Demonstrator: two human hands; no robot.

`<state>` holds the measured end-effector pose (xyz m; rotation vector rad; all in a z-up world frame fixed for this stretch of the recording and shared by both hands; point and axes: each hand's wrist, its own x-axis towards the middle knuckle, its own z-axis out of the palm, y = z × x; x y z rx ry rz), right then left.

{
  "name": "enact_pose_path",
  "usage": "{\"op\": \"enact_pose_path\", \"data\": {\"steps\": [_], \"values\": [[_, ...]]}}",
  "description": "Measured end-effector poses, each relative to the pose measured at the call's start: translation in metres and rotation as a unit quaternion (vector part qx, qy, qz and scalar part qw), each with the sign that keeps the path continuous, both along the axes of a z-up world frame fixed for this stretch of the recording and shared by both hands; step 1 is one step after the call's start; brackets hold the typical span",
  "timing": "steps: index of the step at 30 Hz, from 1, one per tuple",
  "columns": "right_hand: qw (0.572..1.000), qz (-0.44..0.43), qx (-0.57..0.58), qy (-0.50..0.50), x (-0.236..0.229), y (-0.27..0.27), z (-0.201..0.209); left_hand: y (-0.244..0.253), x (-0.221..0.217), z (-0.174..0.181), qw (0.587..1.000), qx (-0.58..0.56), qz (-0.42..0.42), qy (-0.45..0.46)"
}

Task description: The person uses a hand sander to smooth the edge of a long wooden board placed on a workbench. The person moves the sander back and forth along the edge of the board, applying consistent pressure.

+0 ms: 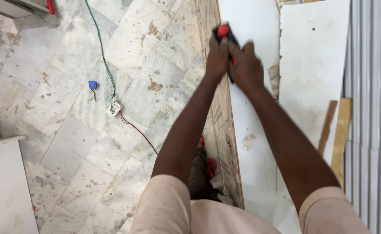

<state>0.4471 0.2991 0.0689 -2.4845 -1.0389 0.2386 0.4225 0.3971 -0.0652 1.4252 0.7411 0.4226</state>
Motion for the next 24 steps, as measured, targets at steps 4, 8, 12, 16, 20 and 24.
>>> {"op": "enact_pose_path", "data": {"steps": [4, 8, 12, 16, 20, 24], "values": [[0.998, 0.007, -0.049, 0.036, -0.087, -0.101, -0.002, -0.105, -0.108, 0.03, 1.0, -0.008, -0.006, 0.011], [0.994, 0.012, -0.082, 0.065, -0.181, -0.207, 0.003, -0.213, -0.214, 0.061, 0.994, -0.064, -0.018, 0.089], [0.99, -0.002, -0.096, 0.102, -0.234, -0.267, -0.001, -0.27, -0.268, 0.07, 0.997, -0.05, -0.015, 0.053], [0.992, -0.016, -0.084, 0.091, -0.214, -0.247, -0.009, -0.251, -0.244, 0.06, 0.995, -0.064, -0.023, 0.074], [0.994, -0.016, -0.083, 0.074, -0.149, -0.168, -0.017, -0.171, -0.176, 0.043, 1.0, -0.02, -0.005, 0.002], [0.996, -0.03, -0.048, 0.064, -0.07, -0.078, -0.017, -0.079, -0.091, 0.034, 0.997, -0.064, -0.026, 0.025]]}}
